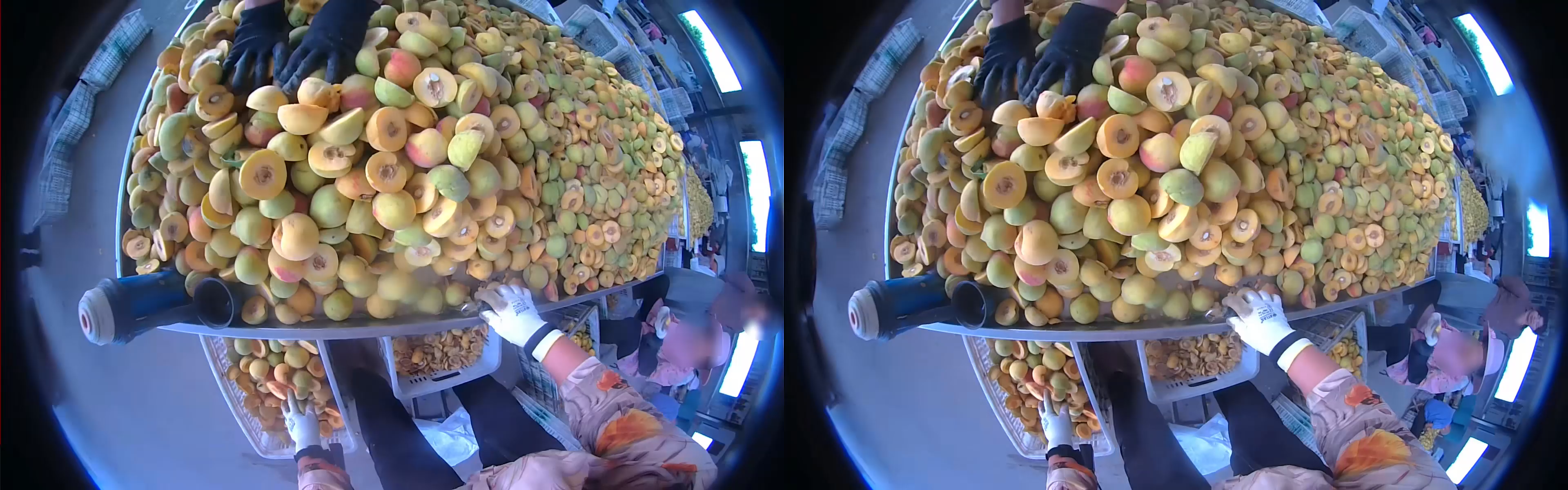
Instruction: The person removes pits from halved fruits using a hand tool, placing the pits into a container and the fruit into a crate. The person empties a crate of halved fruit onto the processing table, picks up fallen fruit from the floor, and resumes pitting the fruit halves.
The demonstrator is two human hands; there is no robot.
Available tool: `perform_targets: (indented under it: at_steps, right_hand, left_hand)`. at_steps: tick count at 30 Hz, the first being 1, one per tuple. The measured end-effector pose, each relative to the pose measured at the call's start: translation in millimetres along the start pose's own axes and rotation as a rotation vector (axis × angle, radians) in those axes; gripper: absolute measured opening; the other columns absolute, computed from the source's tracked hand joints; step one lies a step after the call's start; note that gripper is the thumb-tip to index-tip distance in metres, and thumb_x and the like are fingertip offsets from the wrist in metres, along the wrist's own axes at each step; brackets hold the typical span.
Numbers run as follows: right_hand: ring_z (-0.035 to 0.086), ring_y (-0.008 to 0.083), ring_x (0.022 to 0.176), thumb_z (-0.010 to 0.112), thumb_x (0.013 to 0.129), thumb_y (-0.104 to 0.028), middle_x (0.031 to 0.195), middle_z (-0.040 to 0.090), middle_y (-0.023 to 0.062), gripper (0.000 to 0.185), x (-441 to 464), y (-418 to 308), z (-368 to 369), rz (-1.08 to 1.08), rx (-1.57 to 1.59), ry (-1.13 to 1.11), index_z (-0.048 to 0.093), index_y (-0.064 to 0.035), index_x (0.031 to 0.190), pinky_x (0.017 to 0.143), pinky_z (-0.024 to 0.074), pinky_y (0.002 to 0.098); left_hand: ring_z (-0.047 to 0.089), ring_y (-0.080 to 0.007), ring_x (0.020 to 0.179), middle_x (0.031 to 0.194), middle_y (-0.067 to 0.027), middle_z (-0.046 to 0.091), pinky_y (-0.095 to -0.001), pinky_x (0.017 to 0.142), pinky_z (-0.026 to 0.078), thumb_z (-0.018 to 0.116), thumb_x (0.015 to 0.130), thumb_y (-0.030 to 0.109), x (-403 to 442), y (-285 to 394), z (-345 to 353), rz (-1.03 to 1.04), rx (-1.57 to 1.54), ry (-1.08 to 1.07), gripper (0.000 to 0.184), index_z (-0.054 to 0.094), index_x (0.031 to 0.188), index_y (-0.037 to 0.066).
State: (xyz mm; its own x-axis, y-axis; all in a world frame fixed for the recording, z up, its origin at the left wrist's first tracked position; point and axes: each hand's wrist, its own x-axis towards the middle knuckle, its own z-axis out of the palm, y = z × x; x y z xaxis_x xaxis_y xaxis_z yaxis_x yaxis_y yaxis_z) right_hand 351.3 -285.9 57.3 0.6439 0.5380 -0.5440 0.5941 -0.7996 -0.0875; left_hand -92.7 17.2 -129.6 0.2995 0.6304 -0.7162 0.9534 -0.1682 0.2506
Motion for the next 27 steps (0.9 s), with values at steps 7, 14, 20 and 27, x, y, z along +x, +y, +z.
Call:
perform_targets:
  at_steps: [7, 14, 20, 27]
  right_hand:
    - [0.044, 0.0403, 0.133, 0.059, 0.094, -0.046, 0.141, 0.054, 0.0144, 0.049, -22, 42, -5, 0.037, 0.025, -0.147, 0.057, -0.0245, 0.138, 0.108, 0.0334, 0.0568]
    - [0.048, 0.0358, 0.127, 0.061, 0.092, -0.044, 0.141, 0.052, 0.0144, 0.051, -28, 96, 14, 0.063, -0.051, -0.162, 0.058, -0.0214, 0.138, 0.103, 0.037, 0.0596]
    - [0.041, 0.0393, 0.137, 0.084, 0.073, -0.045, 0.148, 0.045, 0.0164, 0.088, 12, 37, -120, -0.284, 0.33, 0.411, 0.046, -0.0202, 0.148, 0.11, 0.035, 0.0558]
    - [0.034, 0.0457, 0.14, 0.085, 0.066, -0.055, 0.164, 0.019, 0.0181, 0.1, 85, -38, -148, -0.214, 0.22, 0.312, 0.04, -0.0348, 0.154, 0.112, 0.0322, 0.0604]
  left_hand:
    - [0.059, -0.0387, 0.121, 0.131, -0.0243, 0.061, -0.0444, 0.105, 0.046, 0.07, 0.09, 0.023, -133, 17, -22, -0.113, -0.218, 0.152, 0.056, 0.058, 0.14, 0.004]
    - [0.054, -0.0391, 0.125, 0.137, -0.0208, 0.058, -0.0489, 0.109, 0.042, 0.076, 0.084, 0.021, -180, 154, -58, 0.47, 0.082, 0.38, 0.059, 0.058, 0.136, 0.003]
    - [0.048, -0.0401, 0.133, 0.145, -0.0207, 0.05, -0.0538, 0.11, 0.037, 0.082, 0.077, 0.027, -84, 434, -143, 1.096, 0.109, 0.564, 0.078, 0.049, 0.145, 0.007]
    - [0.027, -0.0362, 0.151, 0.164, -0.0129, 0.031, -0.0702, 0.114, 0.018, 0.08, 0.07, 0.061, -4, 536, -150, 1.041, 0.433, 0.453, 0.107, 0.036, 0.159, 0.021]
